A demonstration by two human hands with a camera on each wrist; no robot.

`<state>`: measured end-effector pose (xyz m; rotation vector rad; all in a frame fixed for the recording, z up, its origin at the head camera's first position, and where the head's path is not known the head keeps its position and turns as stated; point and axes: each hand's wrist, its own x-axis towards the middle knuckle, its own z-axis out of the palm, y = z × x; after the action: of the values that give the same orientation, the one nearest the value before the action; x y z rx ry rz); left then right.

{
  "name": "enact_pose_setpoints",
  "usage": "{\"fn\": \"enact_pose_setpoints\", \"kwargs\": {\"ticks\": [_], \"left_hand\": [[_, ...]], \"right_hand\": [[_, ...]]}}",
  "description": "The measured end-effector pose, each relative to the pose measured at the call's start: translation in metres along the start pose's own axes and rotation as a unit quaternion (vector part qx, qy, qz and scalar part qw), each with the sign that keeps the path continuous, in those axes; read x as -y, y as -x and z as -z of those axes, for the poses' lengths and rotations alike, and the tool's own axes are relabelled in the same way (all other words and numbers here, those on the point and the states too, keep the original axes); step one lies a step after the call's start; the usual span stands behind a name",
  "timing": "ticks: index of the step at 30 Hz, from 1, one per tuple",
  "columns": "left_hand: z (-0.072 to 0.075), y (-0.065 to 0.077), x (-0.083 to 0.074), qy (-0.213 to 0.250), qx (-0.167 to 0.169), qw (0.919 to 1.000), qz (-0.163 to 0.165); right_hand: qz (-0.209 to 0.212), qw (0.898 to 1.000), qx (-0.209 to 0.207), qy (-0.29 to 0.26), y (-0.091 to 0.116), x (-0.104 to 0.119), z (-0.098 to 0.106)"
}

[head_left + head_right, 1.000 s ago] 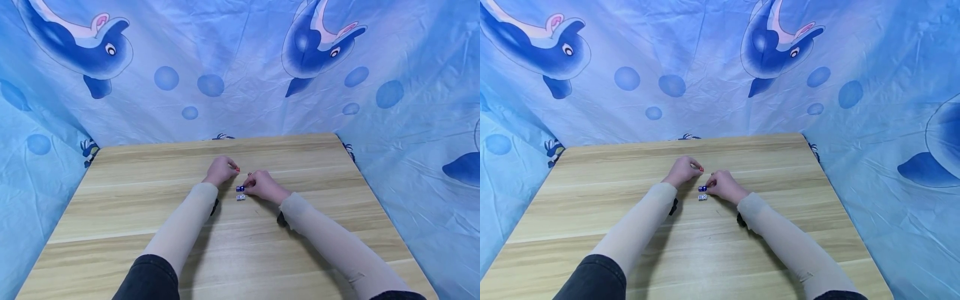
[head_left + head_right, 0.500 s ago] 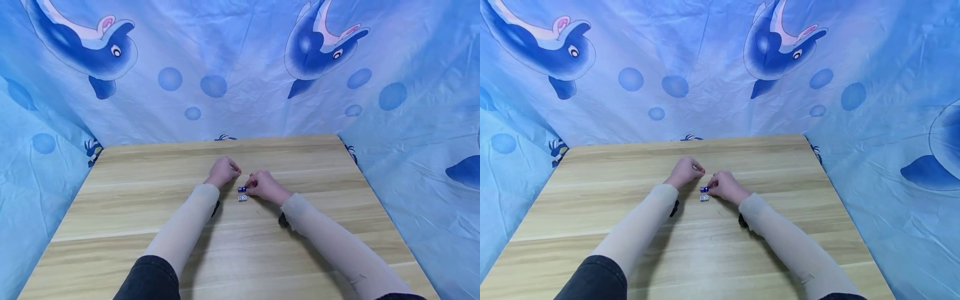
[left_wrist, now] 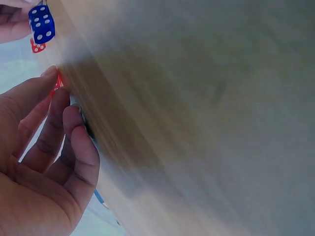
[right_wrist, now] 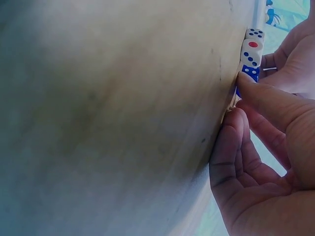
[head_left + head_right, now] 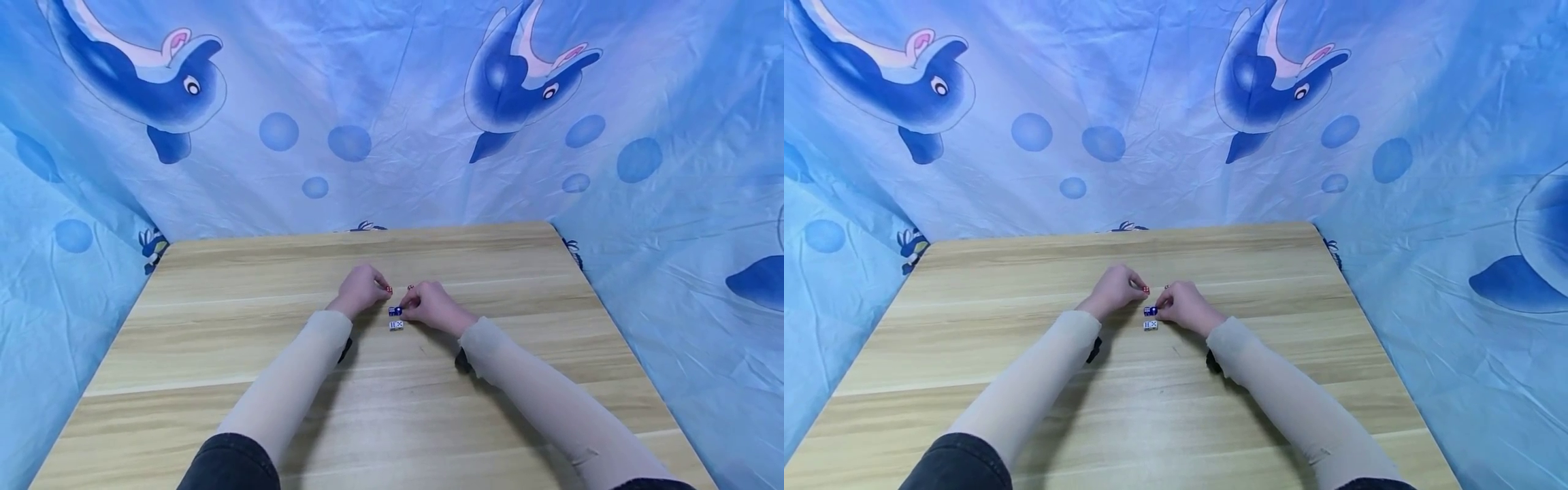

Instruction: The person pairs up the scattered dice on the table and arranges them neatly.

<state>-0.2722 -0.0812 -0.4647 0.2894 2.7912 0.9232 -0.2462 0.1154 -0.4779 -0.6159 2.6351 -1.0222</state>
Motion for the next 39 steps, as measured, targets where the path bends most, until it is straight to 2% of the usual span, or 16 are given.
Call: {"fn": "enact_pose_setpoints", "kwargs": {"ticks": [10,18,39], "left_hand": [[-0.005,0.007,0.0,0.005,0.008,0.9996,-0.026],[-0.006,0.01,-0.001,0.003,0.012,0.9998,-0.015],[-0.009,0.013,0.004,-0.005,0.006,0.9999,-0.012]], "right_hand": [[0.013,1.0,-0.005,-0.003,0.001,-0.004,0.003],[0.009,1.0,-0.005,-0.005,0.0,-0.002,0.002],[-0.003,1.0,-0.007,-0.013,0.0,0.0,-0.001]]}}
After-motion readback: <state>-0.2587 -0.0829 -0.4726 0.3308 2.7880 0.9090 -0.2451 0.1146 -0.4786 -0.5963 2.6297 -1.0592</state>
